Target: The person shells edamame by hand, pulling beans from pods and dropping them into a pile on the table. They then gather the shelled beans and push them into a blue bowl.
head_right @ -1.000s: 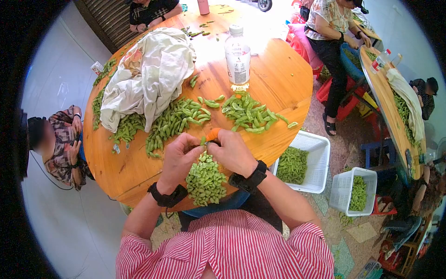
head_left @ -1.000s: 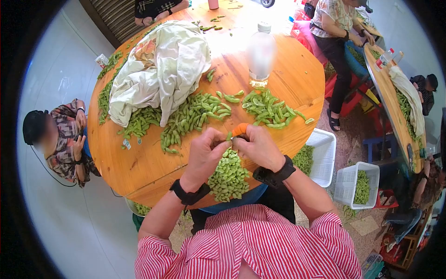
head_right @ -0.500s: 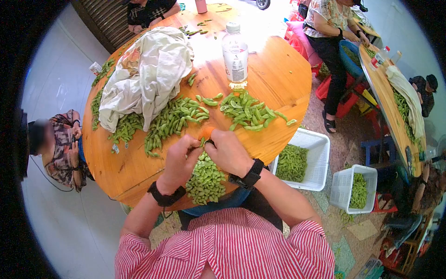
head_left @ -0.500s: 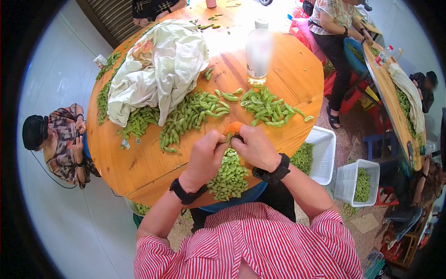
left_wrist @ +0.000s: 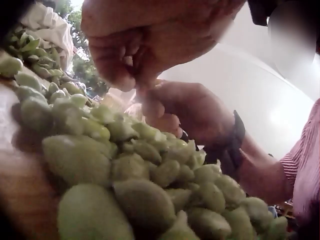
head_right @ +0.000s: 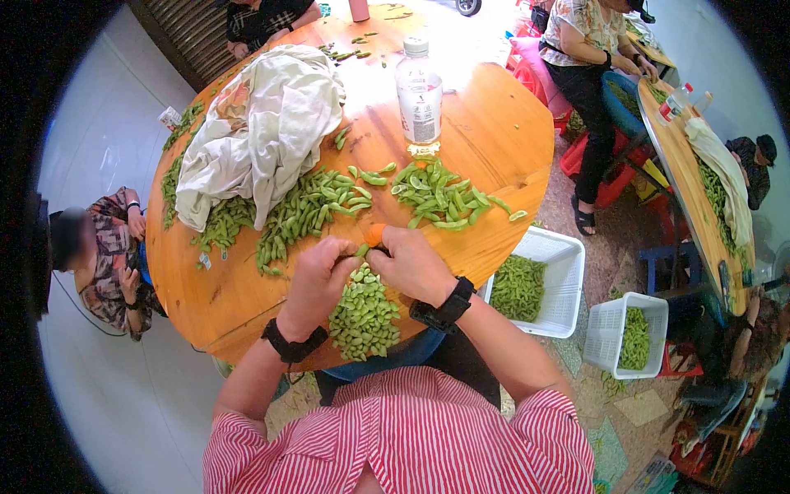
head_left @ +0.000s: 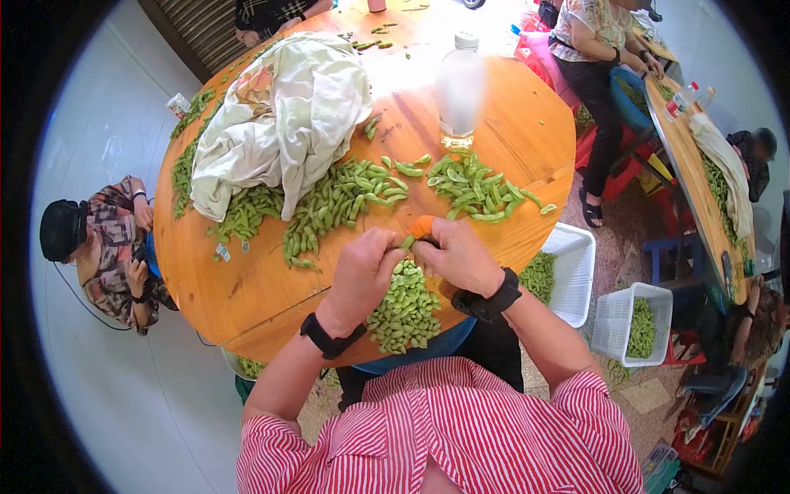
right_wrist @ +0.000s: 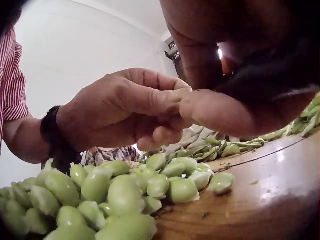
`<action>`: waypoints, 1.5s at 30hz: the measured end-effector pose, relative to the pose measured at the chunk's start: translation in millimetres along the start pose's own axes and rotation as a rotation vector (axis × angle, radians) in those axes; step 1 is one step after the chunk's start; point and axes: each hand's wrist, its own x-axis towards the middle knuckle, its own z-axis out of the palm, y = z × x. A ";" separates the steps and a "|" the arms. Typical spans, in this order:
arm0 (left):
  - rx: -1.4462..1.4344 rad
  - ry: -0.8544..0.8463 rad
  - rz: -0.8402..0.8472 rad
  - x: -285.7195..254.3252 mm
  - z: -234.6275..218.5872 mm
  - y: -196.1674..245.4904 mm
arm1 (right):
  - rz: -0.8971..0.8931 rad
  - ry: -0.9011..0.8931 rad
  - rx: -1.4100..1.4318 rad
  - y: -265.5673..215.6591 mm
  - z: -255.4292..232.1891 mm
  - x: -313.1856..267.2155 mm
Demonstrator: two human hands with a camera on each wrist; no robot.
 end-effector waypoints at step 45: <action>-0.783 -0.340 -0.763 -1.6 -10.5 -3.3 | -0.165 0.063 -0.505 -9.6 12.1 -12.5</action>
